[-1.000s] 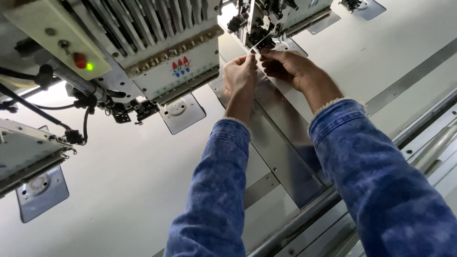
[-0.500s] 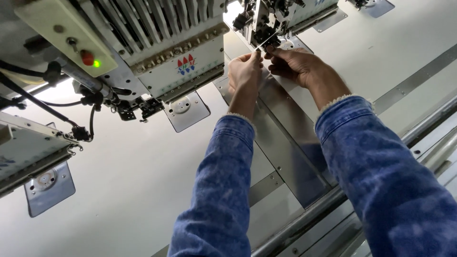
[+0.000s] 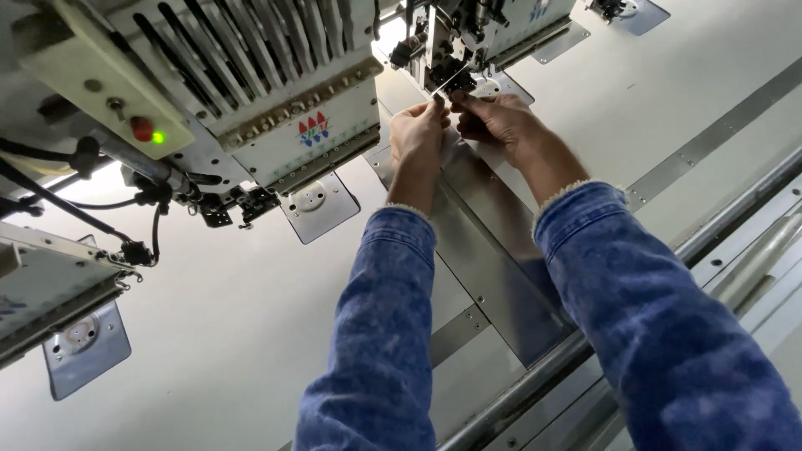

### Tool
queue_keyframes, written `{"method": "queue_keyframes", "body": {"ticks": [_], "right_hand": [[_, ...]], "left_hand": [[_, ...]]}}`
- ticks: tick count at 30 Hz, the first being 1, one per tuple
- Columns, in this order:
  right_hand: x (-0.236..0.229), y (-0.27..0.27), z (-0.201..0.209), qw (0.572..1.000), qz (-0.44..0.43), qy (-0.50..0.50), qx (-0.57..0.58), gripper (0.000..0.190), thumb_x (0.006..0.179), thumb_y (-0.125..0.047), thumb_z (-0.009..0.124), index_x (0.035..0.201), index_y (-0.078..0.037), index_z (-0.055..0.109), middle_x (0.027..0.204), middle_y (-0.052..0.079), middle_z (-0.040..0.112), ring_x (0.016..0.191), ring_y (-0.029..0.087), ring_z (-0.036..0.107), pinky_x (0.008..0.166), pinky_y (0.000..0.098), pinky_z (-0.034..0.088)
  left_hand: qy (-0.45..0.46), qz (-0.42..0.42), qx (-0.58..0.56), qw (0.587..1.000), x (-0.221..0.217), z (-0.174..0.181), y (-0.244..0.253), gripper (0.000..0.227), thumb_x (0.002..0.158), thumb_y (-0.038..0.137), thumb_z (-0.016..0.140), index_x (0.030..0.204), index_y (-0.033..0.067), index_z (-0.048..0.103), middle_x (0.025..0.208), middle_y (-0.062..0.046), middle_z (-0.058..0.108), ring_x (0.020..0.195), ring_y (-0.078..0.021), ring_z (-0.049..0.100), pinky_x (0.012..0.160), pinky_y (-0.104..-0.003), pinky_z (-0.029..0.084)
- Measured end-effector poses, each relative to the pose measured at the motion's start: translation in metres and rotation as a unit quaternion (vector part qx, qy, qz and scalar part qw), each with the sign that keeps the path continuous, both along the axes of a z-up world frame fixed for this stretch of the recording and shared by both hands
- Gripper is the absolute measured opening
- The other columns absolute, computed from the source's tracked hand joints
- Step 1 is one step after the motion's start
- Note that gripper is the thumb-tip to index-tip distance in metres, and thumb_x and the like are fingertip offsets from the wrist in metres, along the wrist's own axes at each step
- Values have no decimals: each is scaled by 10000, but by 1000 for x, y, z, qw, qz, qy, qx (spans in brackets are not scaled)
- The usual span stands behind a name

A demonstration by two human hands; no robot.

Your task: Threading an industrial multi-head embroidery machine with thread reels

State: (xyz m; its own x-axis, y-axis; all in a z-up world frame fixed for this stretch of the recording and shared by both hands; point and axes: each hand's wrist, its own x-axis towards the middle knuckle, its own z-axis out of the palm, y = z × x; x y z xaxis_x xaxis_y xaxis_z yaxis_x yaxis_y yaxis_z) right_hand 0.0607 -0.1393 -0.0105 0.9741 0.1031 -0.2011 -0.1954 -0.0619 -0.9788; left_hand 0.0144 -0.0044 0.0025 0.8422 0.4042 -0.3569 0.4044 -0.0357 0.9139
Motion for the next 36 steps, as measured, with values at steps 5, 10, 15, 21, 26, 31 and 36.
{"method": "queue_keyframes", "body": {"ticks": [5, 10, 15, 21, 26, 31, 36], "right_hand": [[1, -2, 0, 1000, 4, 3, 2, 489, 753, -512, 933, 940, -84, 786, 809, 80, 752, 771, 203, 786, 798, 320, 692], [-3, -2, 3, 1000, -1, 3, 5, 484, 739, -515, 936, 929, -93, 793, 770, 69, 748, 749, 187, 785, 787, 298, 696], [-5, -1, 4, 1000, 1, -1, 1, 470, 762, -499, 923, 947, -87, 790, 782, 61, 749, 758, 175, 783, 793, 287, 694], [-10, -2, 9, 1000, -4, 1, 5, 473, 751, -490, 935, 947, -85, 788, 755, 50, 743, 744, 161, 784, 789, 271, 695], [-8, 0, 7, 1000, -5, -6, -2, 467, 749, -502, 932, 944, -100, 793, 760, 42, 749, 748, 156, 786, 781, 268, 693], [-18, 3, 15, 1000, -10, -10, 2, 450, 745, -484, 946, 917, -97, 793, 741, 50, 747, 736, 160, 789, 767, 275, 697], [-27, 7, 22, 999, -20, -28, -27, 452, 805, -480, 903, 964, -77, 775, 748, 63, 735, 728, 162, 774, 764, 281, 678]], "left_hand": [[-13, 6, -3, 1000, -3, 1, -1, 323, 843, 524, 675, 1058, 314, 795, 828, 107, 794, 949, -110, 769, 954, -285, 526], [-3, -2, 4, 1000, 3, -4, -1, 322, 848, 529, 665, 1060, 326, 796, 828, 115, 791, 968, -113, 763, 969, -293, 526], [0, 17, -5, 1000, -17, 20, -5, 343, 856, 510, 661, 1082, 289, 796, 830, 92, 792, 961, -122, 766, 956, -300, 526], [5, -10, 17, 1000, 3, -3, -4, 338, 839, 536, 669, 1095, 345, 782, 858, 129, 798, 978, -111, 768, 965, -288, 535], [12, -12, 13, 1000, 9, -7, -4, 340, 850, 529, 661, 1105, 340, 782, 861, 124, 800, 974, -111, 770, 962, -293, 537], [13, -14, 19, 1000, 14, -10, -4, 325, 851, 534, 662, 1079, 342, 790, 847, 116, 802, 957, -114, 775, 951, -288, 544], [18, -2, 16, 1000, 2, 11, -5, 272, 865, 489, 690, 1059, 334, 799, 852, 104, 805, 931, -140, 784, 937, -281, 573]]}}
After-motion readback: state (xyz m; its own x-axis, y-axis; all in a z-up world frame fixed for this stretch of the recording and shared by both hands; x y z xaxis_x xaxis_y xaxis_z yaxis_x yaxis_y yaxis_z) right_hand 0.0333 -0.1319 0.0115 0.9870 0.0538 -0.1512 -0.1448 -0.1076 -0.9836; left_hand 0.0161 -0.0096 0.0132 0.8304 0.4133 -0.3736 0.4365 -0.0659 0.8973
